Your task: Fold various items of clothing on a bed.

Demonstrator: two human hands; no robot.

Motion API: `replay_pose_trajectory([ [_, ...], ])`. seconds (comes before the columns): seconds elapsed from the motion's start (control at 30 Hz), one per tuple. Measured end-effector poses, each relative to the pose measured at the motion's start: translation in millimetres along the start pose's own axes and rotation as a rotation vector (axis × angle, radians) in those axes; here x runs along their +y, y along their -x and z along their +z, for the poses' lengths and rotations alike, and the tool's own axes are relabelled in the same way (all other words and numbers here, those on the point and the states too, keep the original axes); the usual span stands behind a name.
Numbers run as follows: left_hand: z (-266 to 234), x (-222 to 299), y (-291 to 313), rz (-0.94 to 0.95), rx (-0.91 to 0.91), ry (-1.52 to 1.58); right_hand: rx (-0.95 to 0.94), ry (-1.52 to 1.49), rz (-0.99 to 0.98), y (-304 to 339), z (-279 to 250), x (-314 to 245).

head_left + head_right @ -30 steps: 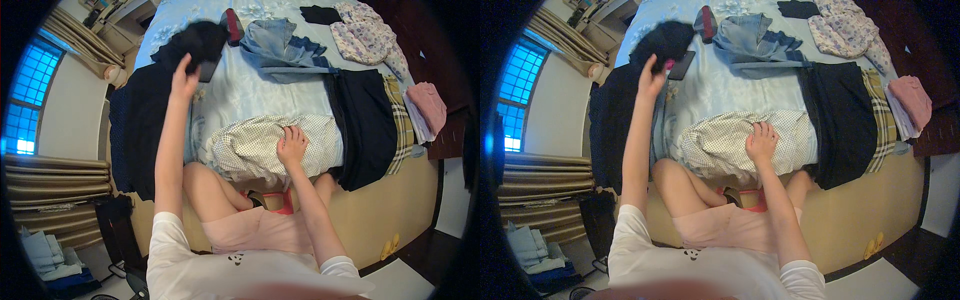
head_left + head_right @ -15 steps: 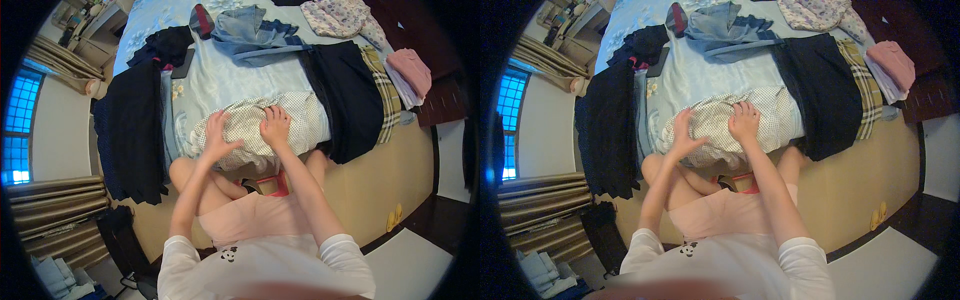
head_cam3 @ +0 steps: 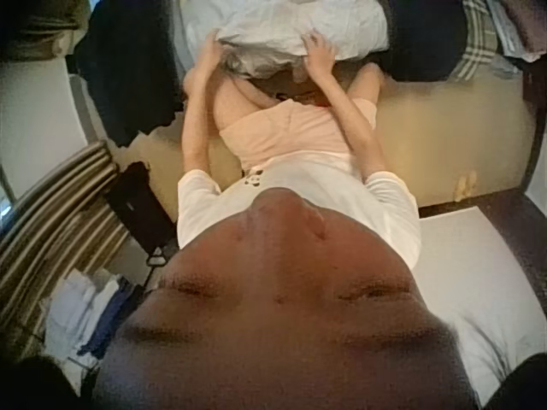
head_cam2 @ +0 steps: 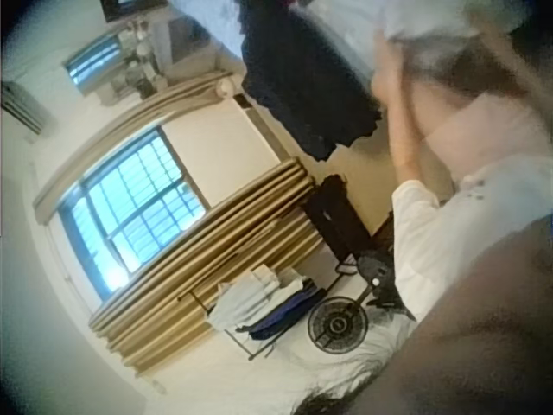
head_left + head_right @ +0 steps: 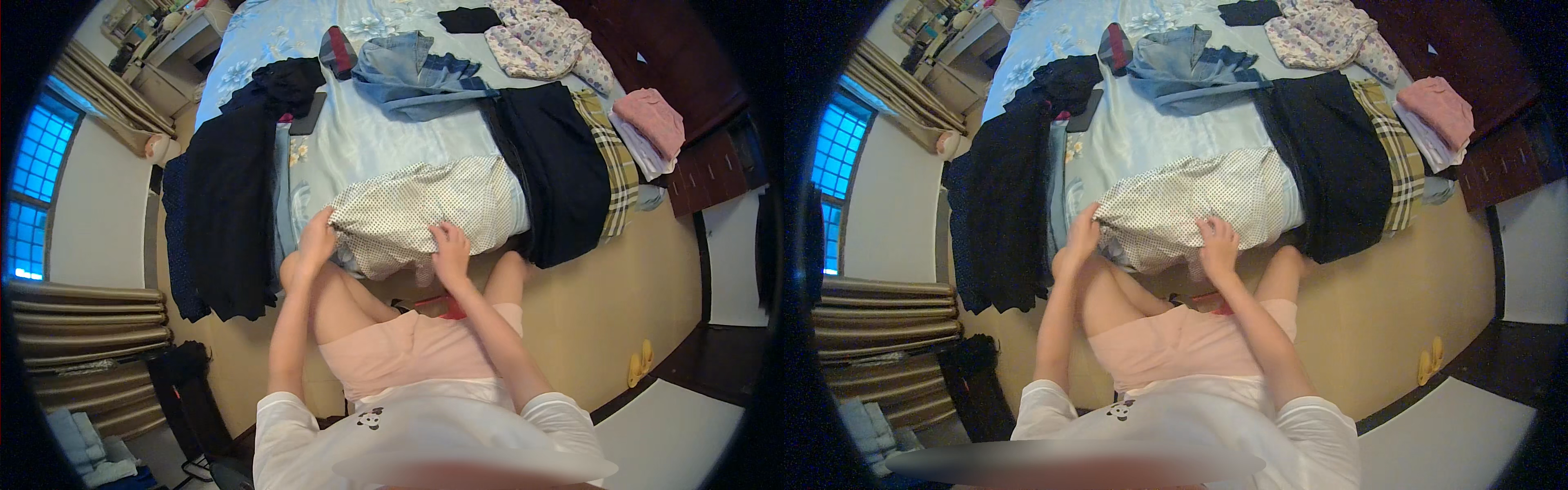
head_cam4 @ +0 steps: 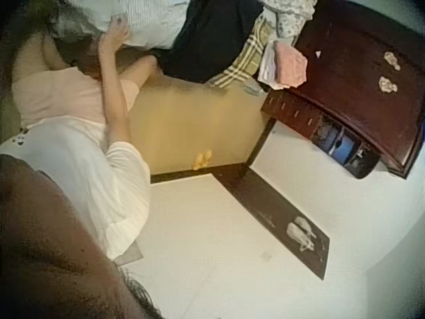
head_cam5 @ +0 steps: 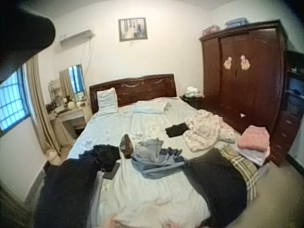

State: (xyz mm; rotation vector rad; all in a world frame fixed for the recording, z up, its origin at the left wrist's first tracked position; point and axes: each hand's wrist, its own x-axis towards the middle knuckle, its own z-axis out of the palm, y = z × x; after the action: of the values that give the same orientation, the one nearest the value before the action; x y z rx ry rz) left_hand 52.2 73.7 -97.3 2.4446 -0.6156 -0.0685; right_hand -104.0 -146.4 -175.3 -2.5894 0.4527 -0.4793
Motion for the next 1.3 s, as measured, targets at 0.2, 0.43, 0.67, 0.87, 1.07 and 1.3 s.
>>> replay_pose_trajectory([
  [0.2,-58.5,9.6,3.9,-0.104,-0.253,0.263,0.165,-0.144,-0.110,-25.8,-53.9,56.6],
  [0.43,-135.1,52.2,-1.1,-0.140,-0.294,0.844,0.301,-0.539,-0.131,-81.2,-204.9,5.6],
  [0.67,-160.7,51.2,-56.2,-0.088,-0.204,1.027,0.505,-0.411,-0.258,-173.3,-241.1,-22.4],
  [0.87,-101.1,-4.2,-111.8,-0.331,0.325,0.590,0.459,0.047,-0.263,-261.8,-150.3,26.8],
  [1.07,-39.2,-60.4,-46.6,-0.151,-0.080,0.396,0.112,0.116,-0.231,-165.6,-98.5,29.1],
  [1.3,12.6,-30.1,7.3,-0.222,-0.296,-0.217,-0.509,0.188,0.367,-59.9,-59.5,80.1],
])
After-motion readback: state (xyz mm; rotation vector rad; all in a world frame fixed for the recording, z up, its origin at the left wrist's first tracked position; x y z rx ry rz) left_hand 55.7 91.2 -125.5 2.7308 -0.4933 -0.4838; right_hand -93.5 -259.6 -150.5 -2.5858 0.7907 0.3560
